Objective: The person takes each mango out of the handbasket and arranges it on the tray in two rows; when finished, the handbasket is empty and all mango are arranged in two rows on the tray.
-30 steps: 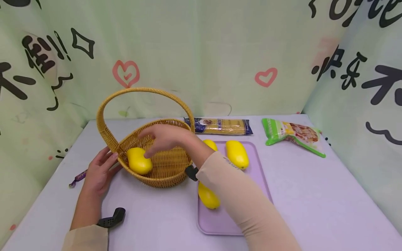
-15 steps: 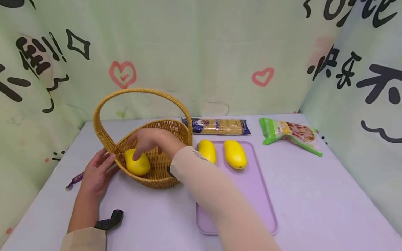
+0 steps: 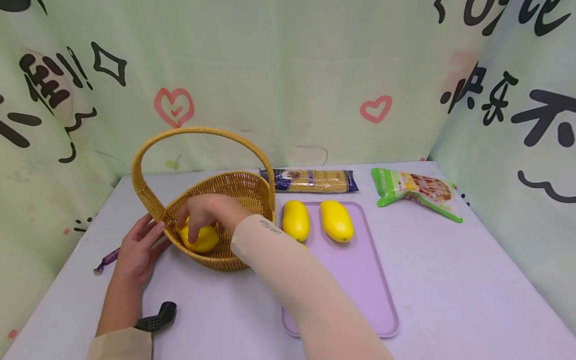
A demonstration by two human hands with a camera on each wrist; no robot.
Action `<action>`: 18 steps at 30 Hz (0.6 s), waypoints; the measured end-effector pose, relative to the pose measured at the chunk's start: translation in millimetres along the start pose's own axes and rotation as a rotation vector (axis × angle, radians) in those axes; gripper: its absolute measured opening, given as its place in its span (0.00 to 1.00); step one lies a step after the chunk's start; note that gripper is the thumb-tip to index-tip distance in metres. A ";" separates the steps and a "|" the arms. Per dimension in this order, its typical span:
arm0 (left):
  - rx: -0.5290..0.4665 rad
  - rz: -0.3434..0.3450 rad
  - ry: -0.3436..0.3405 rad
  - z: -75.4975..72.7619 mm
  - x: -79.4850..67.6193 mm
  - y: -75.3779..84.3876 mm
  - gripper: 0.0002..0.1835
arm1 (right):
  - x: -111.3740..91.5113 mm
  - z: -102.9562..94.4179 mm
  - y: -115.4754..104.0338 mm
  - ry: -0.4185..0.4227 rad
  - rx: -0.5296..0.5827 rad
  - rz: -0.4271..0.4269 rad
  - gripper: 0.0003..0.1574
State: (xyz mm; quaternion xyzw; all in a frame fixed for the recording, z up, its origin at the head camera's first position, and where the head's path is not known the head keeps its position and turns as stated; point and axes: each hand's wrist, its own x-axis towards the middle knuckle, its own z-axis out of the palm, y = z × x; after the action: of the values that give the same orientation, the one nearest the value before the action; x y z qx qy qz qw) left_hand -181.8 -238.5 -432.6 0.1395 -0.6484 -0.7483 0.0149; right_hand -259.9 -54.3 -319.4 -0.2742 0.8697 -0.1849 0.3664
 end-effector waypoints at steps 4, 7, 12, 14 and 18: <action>-0.002 0.006 -0.002 -2.2 -0.3 0.1 0.35 | 2.1 0.4 -1.0 0.001 0.027 0.014 0.33; -0.006 0.007 0.004 -3.1 -0.8 -0.2 0.35 | 4.6 0.5 0.1 -0.007 0.059 0.016 0.35; -0.005 0.002 0.011 -2.7 -1.2 -0.2 0.35 | 6.4 -0.8 5.8 -0.020 0.079 -0.015 0.36; -0.005 0.004 0.010 -1.7 -1.2 0.2 0.35 | 5.6 -2.6 8.8 -0.019 0.086 -0.025 0.36; -0.012 0.014 0.007 0.7 -0.7 0.2 0.34 | 0.9 -8.5 13.9 -0.007 0.108 -0.048 0.35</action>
State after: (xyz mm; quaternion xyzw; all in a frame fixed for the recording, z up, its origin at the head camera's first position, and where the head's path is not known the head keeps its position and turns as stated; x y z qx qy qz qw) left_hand -181.3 -237.7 -432.1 0.1375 -0.6448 -0.7515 0.0231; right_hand -271.5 -43.0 -321.5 -0.2755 0.8503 -0.2394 0.3793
